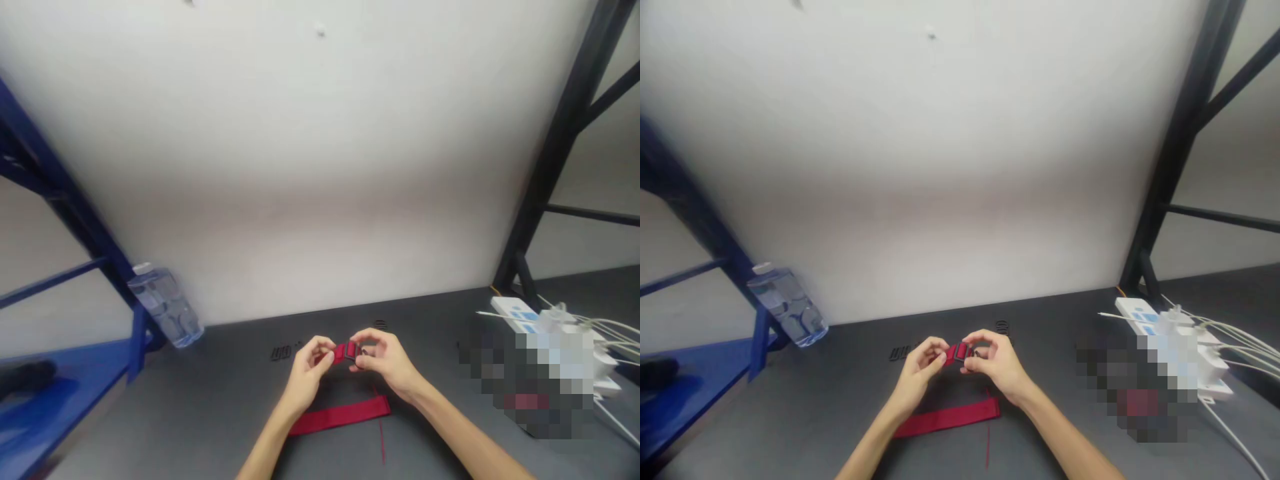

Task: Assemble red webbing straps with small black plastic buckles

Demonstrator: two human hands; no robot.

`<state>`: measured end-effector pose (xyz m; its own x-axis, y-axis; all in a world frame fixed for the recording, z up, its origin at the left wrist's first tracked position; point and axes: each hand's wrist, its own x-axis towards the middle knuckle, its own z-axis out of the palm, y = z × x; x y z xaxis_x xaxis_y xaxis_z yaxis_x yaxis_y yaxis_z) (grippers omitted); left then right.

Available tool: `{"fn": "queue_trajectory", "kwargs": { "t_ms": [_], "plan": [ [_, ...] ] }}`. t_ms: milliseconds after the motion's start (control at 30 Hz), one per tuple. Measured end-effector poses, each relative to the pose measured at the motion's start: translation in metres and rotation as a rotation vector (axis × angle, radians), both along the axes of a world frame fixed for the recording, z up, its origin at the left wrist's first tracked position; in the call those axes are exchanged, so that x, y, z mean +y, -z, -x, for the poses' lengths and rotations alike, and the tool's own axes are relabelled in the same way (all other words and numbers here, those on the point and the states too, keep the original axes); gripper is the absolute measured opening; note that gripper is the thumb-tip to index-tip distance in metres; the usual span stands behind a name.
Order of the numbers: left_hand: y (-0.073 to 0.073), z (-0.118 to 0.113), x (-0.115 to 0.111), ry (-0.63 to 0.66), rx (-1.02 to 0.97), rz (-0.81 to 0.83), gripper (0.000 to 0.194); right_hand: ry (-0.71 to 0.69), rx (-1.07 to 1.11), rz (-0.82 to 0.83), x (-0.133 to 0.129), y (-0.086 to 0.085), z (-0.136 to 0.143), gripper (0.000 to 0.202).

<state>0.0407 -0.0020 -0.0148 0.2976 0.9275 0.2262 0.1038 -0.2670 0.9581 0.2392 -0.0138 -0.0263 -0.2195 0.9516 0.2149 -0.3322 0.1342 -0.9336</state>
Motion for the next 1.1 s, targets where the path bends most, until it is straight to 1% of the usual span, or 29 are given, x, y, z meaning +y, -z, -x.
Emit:
{"fn": "queue_trajectory", "kwargs": {
  "t_ms": [67, 133, 233, 367, 467, 600, 667, 733, 800, 867, 967, 1100],
  "plan": [
    [-0.001, 0.004, 0.003, -0.031, -0.011, 0.009, 0.022, 0.013, 0.076, 0.009, 0.001, 0.0, -0.001, 0.042],
    [-0.001, 0.007, 0.005, -0.056, 0.0, 0.012, 0.023, 0.041, 0.095, 0.022, 0.001, -0.001, -0.003, 0.042],
    [-0.001, 0.01, 0.005, -0.082, 0.008, 0.025, 0.025, 0.058, 0.067, 0.04, 0.002, -0.001, -0.007, 0.041],
    [-0.001, 0.01, 0.005, -0.089, 0.063, 0.051, 0.028, 0.111, 0.027, 0.008, 0.006, -0.002, -0.014, 0.041],
    [-0.003, 0.013, 0.005, -0.112, 0.132, 0.028, 0.028, 0.174, 0.013, -0.001, 0.01, -0.001, -0.017, 0.038],
    [-0.006, 0.021, 0.007, -0.177, 0.208, -0.015, 0.027, 0.203, -0.038, -0.014, 0.013, 0.005, -0.015, 0.034],
    [-0.006, 0.023, 0.007, -0.203, 0.273, -0.075, 0.024, 0.218, -0.126, -0.015, 0.014, 0.01, -0.014, 0.031],
    [-0.004, 0.024, 0.007, -0.216, 0.368, -0.173, 0.019, 0.254, -0.28, -0.041, 0.013, 0.015, -0.012, 0.025],
    [0.0, 0.023, 0.008, -0.211, 0.465, -0.279, 0.016, 0.308, -0.451, -0.117, 0.013, 0.019, -0.01, 0.017],
    [0.005, 0.021, 0.008, -0.173, 0.553, -0.35, 0.015, 0.359, -0.583, -0.215, 0.014, 0.023, -0.008, 0.011],
    [0.012, 0.019, 0.009, -0.116, 0.643, -0.38, 0.018, 0.397, -0.687, -0.307, 0.017, 0.03, -0.006, 0.009],
    [0.015, 0.021, 0.009, -0.105, 0.69, -0.404, 0.018, 0.433, -0.767, -0.333, 0.02, 0.034, -0.011, 0.011]
  ]
}}
